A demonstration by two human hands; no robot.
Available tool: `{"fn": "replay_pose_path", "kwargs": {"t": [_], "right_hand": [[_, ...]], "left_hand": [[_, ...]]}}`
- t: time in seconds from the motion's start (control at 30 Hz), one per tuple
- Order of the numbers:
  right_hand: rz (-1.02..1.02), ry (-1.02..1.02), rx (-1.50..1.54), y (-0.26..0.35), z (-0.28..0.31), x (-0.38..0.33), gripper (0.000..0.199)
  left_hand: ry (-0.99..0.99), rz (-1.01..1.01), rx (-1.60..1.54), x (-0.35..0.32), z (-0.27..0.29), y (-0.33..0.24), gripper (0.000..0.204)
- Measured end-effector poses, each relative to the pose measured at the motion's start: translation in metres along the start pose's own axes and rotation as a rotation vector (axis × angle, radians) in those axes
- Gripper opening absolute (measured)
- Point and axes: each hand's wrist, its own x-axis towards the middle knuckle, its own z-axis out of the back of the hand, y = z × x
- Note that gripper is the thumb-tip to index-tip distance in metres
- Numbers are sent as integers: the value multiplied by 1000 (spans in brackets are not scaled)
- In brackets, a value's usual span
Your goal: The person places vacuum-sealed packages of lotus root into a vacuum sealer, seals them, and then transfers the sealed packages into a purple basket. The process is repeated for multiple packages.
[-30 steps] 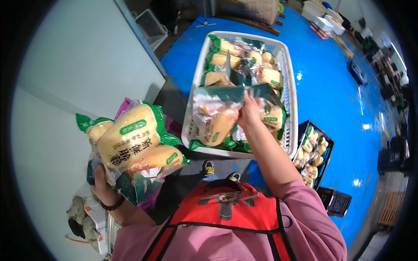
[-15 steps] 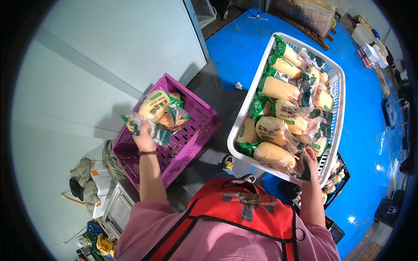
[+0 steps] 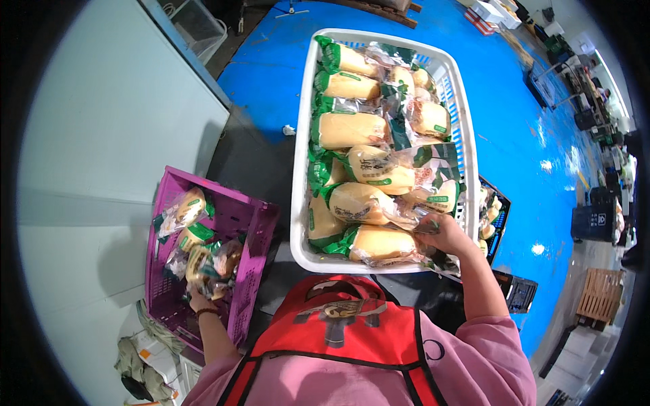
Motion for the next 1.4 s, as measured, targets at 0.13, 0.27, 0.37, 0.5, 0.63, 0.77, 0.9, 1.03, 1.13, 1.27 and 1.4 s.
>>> {"fn": "replay_pose_path", "kwargs": {"t": [0.13, 0.27, 0.37, 0.5, 0.63, 0.77, 0.9, 1.03, 1.13, 1.27, 1.4], "right_hand": [[351, -370, -96, 19, 37, -8, 36], [617, -601, -482, 70, 52, 18, 51], [655, -410, -978, 81, 30, 48, 79], [827, -434, -843, 53, 25, 91, 89], [860, -385, -449, 47, 23, 101, 75], [783, -382, -314, 49, 7, 103, 81], [696, -396, -511, 41, 6, 108, 83], [653, -410, -708, 51, 25, 72, 80], [735, -248, -174, 44, 41, 17, 69], [818, -93, 94, 17, 16, -20, 61], [458, -59, 360, 20, -25, -18, 33]], "left_hand": [[41, 219, 91, 94, 46, 51, 24], [-111, 315, 578, 142, 63, 90, 34], [-120, 472, 354, 154, 69, 88, 50], [-122, 508, 321, 130, 56, 77, 62], [-342, 146, 885, 35, 23, 58, 71], [-409, -744, 885, -57, -21, 31, 70], [479, -1345, 348, -218, -121, -14, 49], [1164, -1775, 647, -338, -192, -41, 64], [1341, -1834, 911, -341, -236, -33, 75], [1463, -1728, 942, -344, -244, -38, 71], [1550, -1676, 993, -352, -259, -54, 64]]}}
